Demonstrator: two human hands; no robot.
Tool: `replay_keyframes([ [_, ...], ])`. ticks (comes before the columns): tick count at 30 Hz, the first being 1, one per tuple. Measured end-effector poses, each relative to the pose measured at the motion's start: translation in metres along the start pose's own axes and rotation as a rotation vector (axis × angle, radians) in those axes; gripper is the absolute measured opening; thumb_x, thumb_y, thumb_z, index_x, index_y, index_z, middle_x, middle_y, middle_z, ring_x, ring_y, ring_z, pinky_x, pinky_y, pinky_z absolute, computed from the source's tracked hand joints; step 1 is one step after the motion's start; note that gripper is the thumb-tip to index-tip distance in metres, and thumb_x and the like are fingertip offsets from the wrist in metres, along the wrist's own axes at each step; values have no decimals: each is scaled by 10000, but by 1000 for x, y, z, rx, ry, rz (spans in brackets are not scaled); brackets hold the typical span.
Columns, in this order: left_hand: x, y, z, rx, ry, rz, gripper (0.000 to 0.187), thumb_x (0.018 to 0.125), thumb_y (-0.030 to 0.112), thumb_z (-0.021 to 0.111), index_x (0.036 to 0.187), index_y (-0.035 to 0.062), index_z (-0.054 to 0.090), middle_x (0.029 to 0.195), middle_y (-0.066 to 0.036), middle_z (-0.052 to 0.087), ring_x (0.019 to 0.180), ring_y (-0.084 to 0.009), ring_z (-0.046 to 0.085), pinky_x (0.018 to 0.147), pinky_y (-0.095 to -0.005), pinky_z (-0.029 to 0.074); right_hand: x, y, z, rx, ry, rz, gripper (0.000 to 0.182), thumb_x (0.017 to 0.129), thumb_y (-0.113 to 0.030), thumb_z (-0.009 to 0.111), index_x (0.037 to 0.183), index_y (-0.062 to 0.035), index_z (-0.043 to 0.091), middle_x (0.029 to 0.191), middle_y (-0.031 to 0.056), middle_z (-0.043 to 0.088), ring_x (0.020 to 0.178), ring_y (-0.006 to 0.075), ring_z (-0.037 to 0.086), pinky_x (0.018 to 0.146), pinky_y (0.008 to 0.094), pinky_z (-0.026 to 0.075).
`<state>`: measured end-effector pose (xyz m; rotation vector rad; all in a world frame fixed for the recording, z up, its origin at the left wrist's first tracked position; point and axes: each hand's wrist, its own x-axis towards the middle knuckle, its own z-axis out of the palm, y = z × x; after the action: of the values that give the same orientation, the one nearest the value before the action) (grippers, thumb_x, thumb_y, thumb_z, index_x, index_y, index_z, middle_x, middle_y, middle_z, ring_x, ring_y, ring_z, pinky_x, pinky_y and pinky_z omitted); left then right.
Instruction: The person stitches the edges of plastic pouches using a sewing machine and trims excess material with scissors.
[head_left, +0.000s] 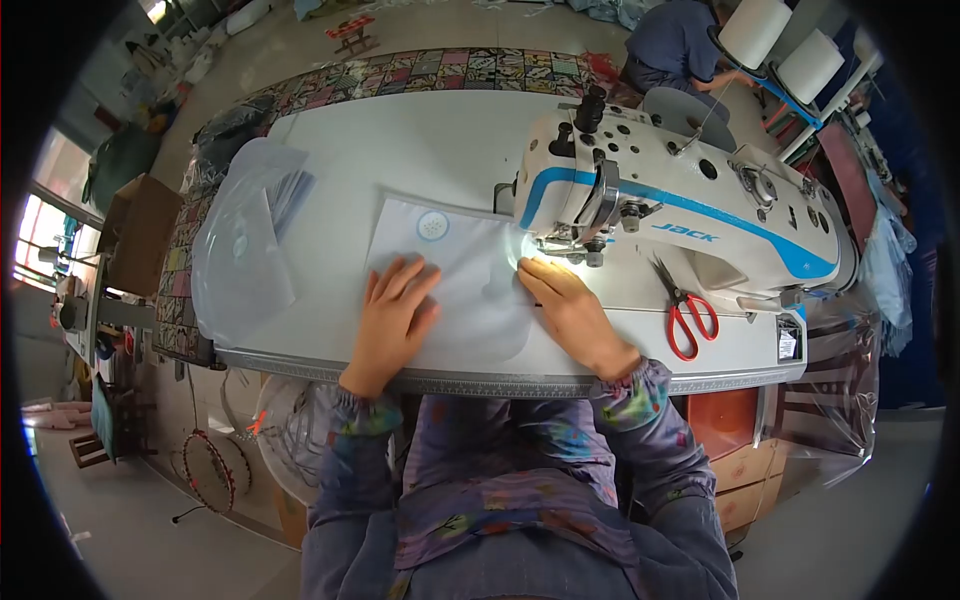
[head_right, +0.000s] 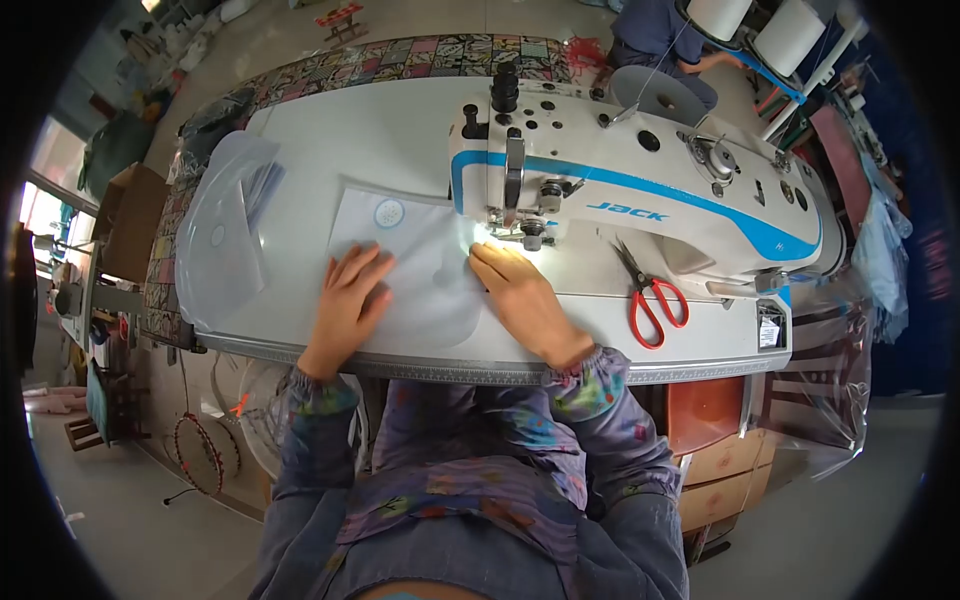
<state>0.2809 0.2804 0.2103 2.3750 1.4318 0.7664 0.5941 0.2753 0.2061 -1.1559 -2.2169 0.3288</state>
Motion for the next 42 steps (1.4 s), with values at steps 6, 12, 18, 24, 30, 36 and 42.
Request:
replay_keyframes([
  [6,-26,24,9,48,-83,-83,560,953,338,733,1480,177,629,1653,-141,424,1530,-445,367,1256,-670,205,-8,2,-14,51,-31,-37,514,838,86,642,1346,15,663,1397,192,650,1312,399,612,1123,453,504],
  [12,-1,11,11,55,-73,-53,560,948,364,736,1475,201,639,1661,-126,422,1540,-428,353,1266,-664,178,-7,0,-14,33,-13,-26,515,832,83,648,1342,14,667,1376,188,663,1302,401,619,1116,452,509],
  [18,29,3,9,143,-114,2,449,973,273,714,1417,209,692,1641,-74,476,1538,-369,393,1276,-663,147,-5,0,-13,23,-39,5,551,834,75,642,1382,16,639,1417,197,637,1319,410,602,1138,464,487],
  [24,53,-7,20,42,-168,219,441,977,29,604,1362,213,717,1520,-26,608,1454,-261,521,1267,-577,303,-3,-1,-8,-52,-40,-20,603,835,76,626,1435,36,589,1468,228,595,1360,419,569,1185,485,449],
  [30,50,10,21,176,-69,205,480,934,16,610,1364,203,711,1499,-36,624,1416,-261,552,1192,-498,406,-1,-1,-8,-64,-44,-22,611,837,62,620,1446,38,576,1484,227,587,1375,425,554,1207,502,424],
  [36,27,44,30,276,40,192,465,896,56,652,1342,167,722,1409,-40,669,1241,-238,630,1044,-420,473,-1,-1,-9,-34,-38,-10,609,826,70,614,1433,39,582,1472,230,595,1370,426,558,1202,502,427],
  [42,8,82,37,138,5,117,430,928,150,725,1358,157,715,1404,-66,654,1230,-265,608,1012,-427,488,-3,1,-9,17,6,15,590,811,96,609,1398,35,610,1414,229,630,1332,439,582,1164,494,461],
])
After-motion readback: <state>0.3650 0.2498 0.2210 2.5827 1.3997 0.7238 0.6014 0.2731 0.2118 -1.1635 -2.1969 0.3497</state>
